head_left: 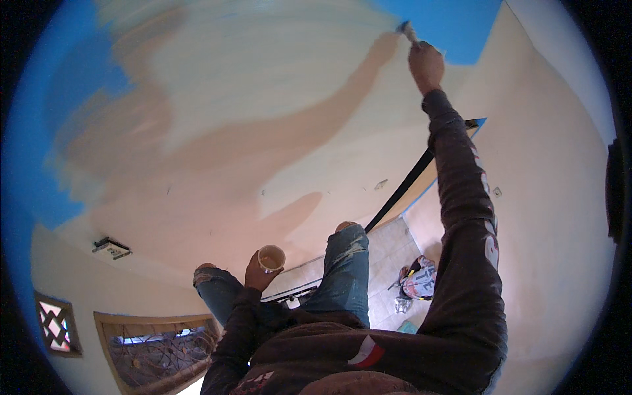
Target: The person paints a ceiling with white paint using a brush and a small container. They repeatedly dip the brush into the container and apply paint to the ceiling surface, gradually covering the blue undercoat.
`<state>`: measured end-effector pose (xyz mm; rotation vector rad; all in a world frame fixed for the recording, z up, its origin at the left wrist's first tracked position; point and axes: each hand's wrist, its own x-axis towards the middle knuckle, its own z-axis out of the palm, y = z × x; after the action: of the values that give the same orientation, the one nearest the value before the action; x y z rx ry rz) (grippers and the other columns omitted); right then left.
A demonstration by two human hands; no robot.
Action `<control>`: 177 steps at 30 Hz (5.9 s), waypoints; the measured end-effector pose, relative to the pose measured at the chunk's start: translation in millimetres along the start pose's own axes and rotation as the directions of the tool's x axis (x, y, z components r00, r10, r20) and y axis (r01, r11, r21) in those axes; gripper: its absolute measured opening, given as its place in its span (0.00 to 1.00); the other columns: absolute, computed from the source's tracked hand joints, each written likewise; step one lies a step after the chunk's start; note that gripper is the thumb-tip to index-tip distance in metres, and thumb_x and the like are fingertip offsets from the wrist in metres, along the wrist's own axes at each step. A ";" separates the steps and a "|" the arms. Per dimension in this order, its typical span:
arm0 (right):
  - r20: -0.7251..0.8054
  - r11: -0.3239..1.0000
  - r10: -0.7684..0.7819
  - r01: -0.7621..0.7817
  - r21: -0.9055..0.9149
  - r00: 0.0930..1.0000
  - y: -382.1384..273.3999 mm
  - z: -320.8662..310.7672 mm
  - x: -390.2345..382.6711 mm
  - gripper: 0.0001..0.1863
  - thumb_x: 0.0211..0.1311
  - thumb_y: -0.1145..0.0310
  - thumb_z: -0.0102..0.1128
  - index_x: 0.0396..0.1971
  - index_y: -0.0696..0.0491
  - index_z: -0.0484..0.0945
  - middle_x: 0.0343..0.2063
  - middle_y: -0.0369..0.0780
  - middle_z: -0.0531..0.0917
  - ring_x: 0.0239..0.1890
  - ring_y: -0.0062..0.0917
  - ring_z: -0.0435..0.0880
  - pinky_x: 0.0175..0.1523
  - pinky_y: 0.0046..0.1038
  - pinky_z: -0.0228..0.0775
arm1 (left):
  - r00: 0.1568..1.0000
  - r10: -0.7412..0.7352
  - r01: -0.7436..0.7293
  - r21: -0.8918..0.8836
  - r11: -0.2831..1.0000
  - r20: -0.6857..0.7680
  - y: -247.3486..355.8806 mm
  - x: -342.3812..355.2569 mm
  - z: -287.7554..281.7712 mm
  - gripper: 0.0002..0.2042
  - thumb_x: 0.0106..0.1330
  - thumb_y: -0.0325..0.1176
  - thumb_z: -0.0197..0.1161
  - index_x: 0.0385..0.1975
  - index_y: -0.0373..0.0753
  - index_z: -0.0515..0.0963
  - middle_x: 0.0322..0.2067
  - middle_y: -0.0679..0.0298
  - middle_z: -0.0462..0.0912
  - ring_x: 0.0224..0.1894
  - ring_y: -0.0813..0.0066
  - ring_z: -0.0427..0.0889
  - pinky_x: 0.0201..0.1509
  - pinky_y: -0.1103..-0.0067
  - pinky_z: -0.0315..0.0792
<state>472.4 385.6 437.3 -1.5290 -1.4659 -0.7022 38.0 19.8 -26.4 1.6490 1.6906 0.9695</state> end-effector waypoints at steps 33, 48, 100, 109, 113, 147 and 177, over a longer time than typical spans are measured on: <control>0.955 -0.031 -0.272 -0.993 0.111 0.116 -131.2 -40.0 -528.0 0.15 0.82 0.61 0.49 0.59 0.52 0.74 0.28 0.27 0.72 0.25 0.09 0.65 0.27 0.14 0.56 | 0.998 0.021 0.006 -0.398 0.917 0.063 90.3 -36.9 -21.3 0.47 0.46 0.38 0.87 0.67 0.36 0.67 0.61 0.56 0.77 0.64 0.64 0.77 0.69 0.68 0.71; 0.865 -0.013 -0.457 -0.974 0.224 0.206 -129.2 -45.6 -528.9 0.21 0.74 0.72 0.57 0.64 0.57 0.73 0.52 0.38 0.83 0.53 0.20 0.81 0.58 0.25 0.76 | 0.972 0.173 -0.078 -0.481 0.873 0.157 97.7 -13.1 -9.7 0.48 0.45 0.44 0.87 0.67 0.36 0.69 0.72 0.55 0.59 0.70 0.58 0.69 0.73 0.64 0.68; 0.712 0.047 -0.497 -0.804 0.593 0.497 -151.1 -75.6 -513.1 0.69 0.44 0.70 0.86 0.77 0.55 0.38 0.62 0.48 0.74 0.66 0.36 0.76 0.70 0.41 0.72 | 0.931 0.334 -0.312 -0.158 0.937 0.144 115.1 18.7 -30.3 0.48 0.46 0.46 0.85 0.69 0.41 0.69 0.71 0.56 0.66 0.75 0.54 0.61 0.77 0.61 0.62; 0.691 0.057 -0.472 -0.764 0.643 0.547 -140.7 -71.0 -519.3 0.67 0.44 0.73 0.85 0.78 0.53 0.41 0.60 0.47 0.75 0.63 0.36 0.78 0.68 0.40 0.74 | 0.943 0.319 -0.295 -0.209 0.933 0.096 123.3 18.3 -61.8 0.51 0.44 0.52 0.85 0.72 0.46 0.67 0.71 0.54 0.66 0.73 0.54 0.64 0.75 0.59 0.64; 0.711 0.071 -0.442 -0.768 0.636 0.547 -139.3 -71.7 -514.7 0.65 0.45 0.75 0.83 0.78 0.52 0.43 0.58 0.45 0.76 0.62 0.35 0.79 0.67 0.39 0.74 | 0.893 0.290 -0.296 0.039 0.955 -0.343 112.6 18.1 -73.8 0.24 0.53 0.32 0.82 0.52 0.41 0.82 0.54 0.55 0.83 0.56 0.56 0.84 0.59 0.66 0.79; 0.583 0.281 -0.448 -0.512 0.811 0.677 -129.2 -59.5 -511.3 0.67 0.44 0.76 0.82 0.79 0.53 0.40 0.53 0.43 0.80 0.57 0.33 0.82 0.64 0.37 0.76 | 0.553 0.816 0.332 0.943 -0.027 -0.172 441.4 220.3 -525.1 0.10 0.65 0.31 0.58 0.31 0.30 0.82 0.33 0.43 0.85 0.39 0.44 0.84 0.46 0.56 0.78; 0.575 0.267 -0.439 -0.510 0.817 0.691 -128.7 -65.4 -502.8 0.68 0.43 0.73 0.83 0.78 0.54 0.40 0.51 0.42 0.81 0.56 0.33 0.82 0.64 0.36 0.75 | 0.355 0.934 -0.527 0.831 0.177 0.026 578.2 293.4 -247.2 0.07 0.63 0.23 0.59 0.30 0.28 0.84 0.33 0.38 0.85 0.38 0.41 0.86 0.47 0.57 0.81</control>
<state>285.8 77.5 58.0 -0.7075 -1.8182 1.0226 147.2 269.9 611.6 3.3448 1.5433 1.3541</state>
